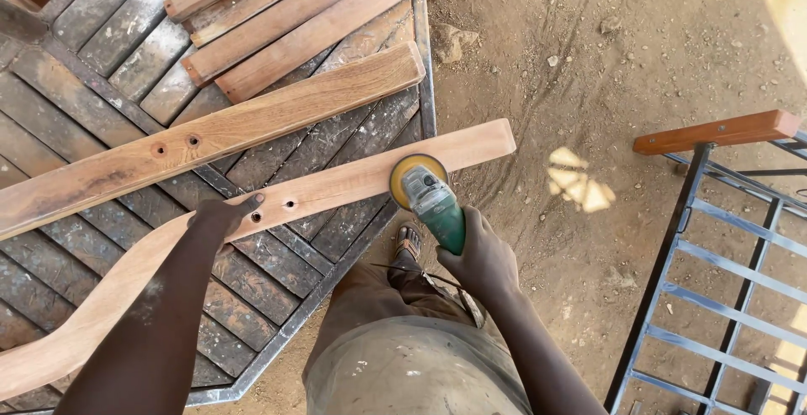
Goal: Sanding a curved wooden plank using an angle grinder with a sanding disc
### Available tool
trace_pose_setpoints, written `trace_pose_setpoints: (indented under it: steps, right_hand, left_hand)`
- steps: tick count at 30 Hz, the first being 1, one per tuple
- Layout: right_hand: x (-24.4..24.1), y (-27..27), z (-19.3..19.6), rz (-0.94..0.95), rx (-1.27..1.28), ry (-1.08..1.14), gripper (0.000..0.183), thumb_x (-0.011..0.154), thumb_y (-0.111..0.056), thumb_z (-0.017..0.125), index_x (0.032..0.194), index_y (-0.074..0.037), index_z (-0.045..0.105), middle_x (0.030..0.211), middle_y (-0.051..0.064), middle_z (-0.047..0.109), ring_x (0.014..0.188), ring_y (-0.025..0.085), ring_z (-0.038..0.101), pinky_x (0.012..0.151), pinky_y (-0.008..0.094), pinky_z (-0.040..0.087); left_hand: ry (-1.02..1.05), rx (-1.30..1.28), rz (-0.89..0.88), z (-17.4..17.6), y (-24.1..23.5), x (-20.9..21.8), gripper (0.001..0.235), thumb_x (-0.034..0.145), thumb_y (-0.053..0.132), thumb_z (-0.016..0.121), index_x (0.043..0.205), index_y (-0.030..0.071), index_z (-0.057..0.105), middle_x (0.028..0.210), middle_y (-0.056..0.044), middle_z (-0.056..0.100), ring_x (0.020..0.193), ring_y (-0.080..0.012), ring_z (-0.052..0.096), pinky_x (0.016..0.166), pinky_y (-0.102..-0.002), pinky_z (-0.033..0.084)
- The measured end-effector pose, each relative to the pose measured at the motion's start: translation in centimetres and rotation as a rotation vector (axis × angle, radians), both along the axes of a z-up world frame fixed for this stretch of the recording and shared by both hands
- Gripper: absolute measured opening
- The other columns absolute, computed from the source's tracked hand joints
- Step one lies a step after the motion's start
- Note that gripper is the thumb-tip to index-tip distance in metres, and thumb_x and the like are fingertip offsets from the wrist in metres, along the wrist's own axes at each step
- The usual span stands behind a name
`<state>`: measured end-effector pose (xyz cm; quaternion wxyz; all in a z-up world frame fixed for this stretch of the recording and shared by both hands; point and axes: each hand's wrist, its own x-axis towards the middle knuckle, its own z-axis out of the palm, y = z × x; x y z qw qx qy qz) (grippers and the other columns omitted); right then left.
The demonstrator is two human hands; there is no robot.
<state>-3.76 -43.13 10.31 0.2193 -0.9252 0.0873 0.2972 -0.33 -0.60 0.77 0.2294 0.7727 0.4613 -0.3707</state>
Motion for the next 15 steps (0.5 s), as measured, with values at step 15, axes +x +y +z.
trace_pose_setpoints:
  steps: [15]
  right_hand:
    - [1.9, -9.3, 0.2, -0.568, -0.046, -0.141, 0.076, 0.085, -0.050, 0.075, 0.138, -0.010, 0.038, 0.117, 0.035, 0.063, 0.113, 0.056, 0.062, 0.095, 0.066, 0.047]
  left_hand:
    - [-0.096, 0.009, -0.005, -10.2, 6.0, -0.2, 0.131, 0.073, 0.084, 0.075, 0.154, -0.012, 0.041, 0.150, -0.036, 0.045, 0.132, -0.0509, 0.051, 0.059, -0.058, 0.063]
